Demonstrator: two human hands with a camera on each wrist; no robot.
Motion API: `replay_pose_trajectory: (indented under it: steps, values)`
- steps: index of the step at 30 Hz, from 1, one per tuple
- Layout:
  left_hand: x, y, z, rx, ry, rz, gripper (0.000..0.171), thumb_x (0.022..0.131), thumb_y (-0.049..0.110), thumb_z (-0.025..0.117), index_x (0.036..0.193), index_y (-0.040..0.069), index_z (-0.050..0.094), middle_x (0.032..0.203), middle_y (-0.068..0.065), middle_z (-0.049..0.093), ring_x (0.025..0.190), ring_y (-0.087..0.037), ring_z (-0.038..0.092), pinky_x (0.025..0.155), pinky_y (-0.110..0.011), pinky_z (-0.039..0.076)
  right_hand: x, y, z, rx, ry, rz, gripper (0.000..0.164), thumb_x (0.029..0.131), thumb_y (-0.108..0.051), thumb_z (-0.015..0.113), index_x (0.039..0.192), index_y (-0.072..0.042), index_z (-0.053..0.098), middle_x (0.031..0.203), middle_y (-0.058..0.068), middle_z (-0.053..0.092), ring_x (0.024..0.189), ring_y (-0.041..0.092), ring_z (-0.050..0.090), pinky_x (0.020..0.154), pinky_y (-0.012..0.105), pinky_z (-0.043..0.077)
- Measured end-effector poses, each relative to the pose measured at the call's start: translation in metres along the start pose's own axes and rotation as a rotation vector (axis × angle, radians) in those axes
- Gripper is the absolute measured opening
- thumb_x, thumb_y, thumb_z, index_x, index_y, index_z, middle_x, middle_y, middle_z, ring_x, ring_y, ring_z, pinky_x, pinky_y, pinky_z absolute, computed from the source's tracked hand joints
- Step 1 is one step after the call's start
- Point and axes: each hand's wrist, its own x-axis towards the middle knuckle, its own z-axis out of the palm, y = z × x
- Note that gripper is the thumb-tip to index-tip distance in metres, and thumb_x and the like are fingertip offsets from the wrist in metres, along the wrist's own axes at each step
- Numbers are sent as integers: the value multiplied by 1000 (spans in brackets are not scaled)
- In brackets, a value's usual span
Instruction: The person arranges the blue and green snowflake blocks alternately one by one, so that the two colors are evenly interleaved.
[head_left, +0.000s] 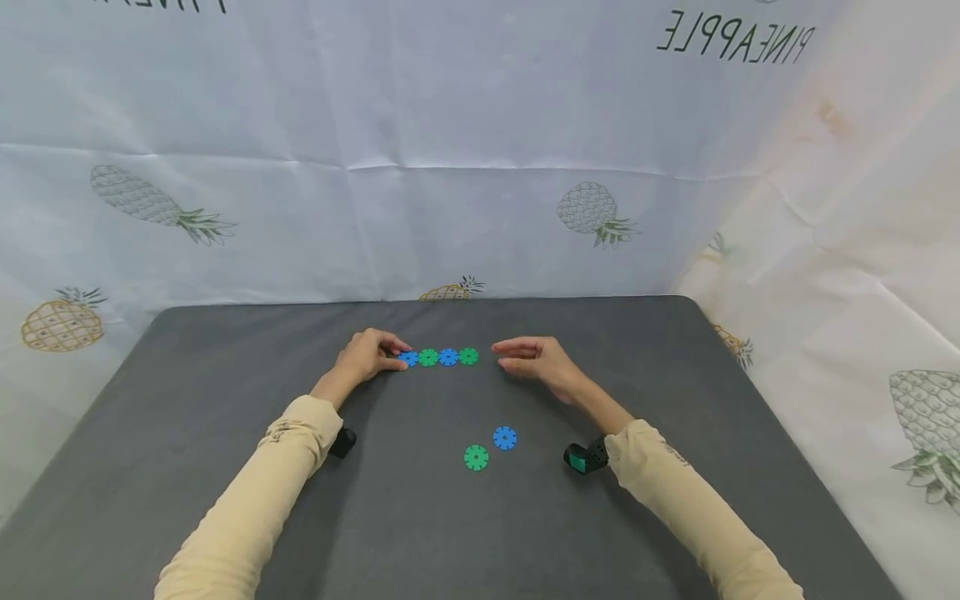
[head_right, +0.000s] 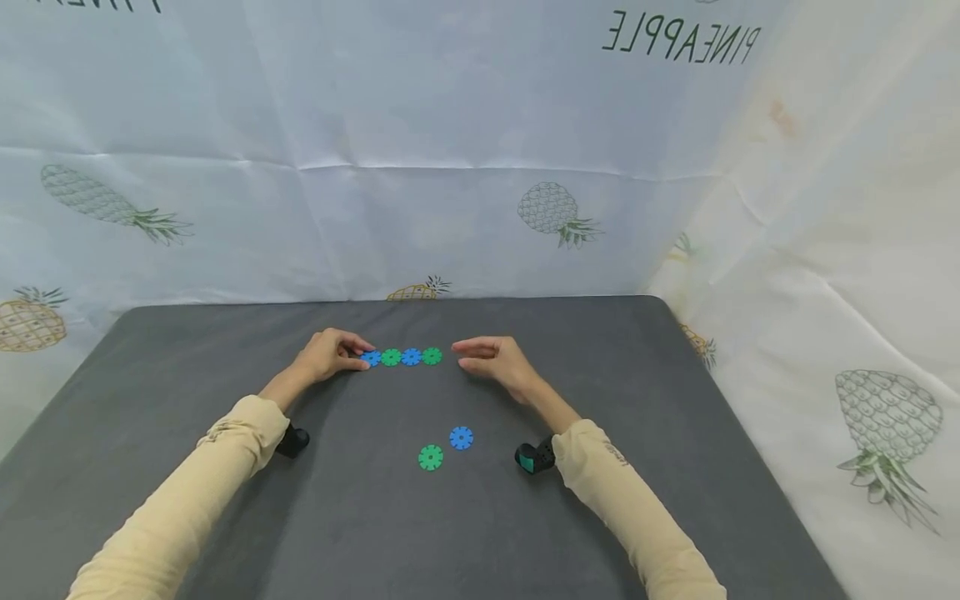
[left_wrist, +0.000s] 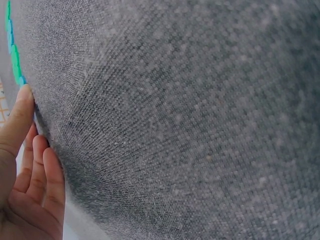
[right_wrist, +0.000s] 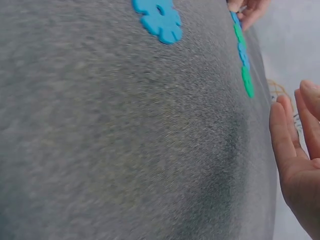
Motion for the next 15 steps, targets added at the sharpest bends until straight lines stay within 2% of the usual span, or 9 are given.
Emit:
replay_pose_trajectory:
  steps: [6, 15]
  values:
    - [-1, 1, -1, -2, -4, 2, 31, 84, 19, 76, 112, 9, 73, 101, -6, 67, 79, -19, 58, 64, -33, 43, -9, -1, -1, 53, -24, 23, 37, 91, 4, 62, 127, 10, 56, 131, 26, 54, 107, 16, 63, 94, 44, 46]
    - [0, 0, -1, 0, -3, 11, 31, 83, 21, 77, 112, 10, 73, 101, -5, 67, 79, -18, 58, 64, -34, 43, -24, 0, 3, 57, -51, 49, 38, 90, -2, 65, 127, 7, 58, 130, 26, 54, 109, 22, 64, 93, 44, 47]
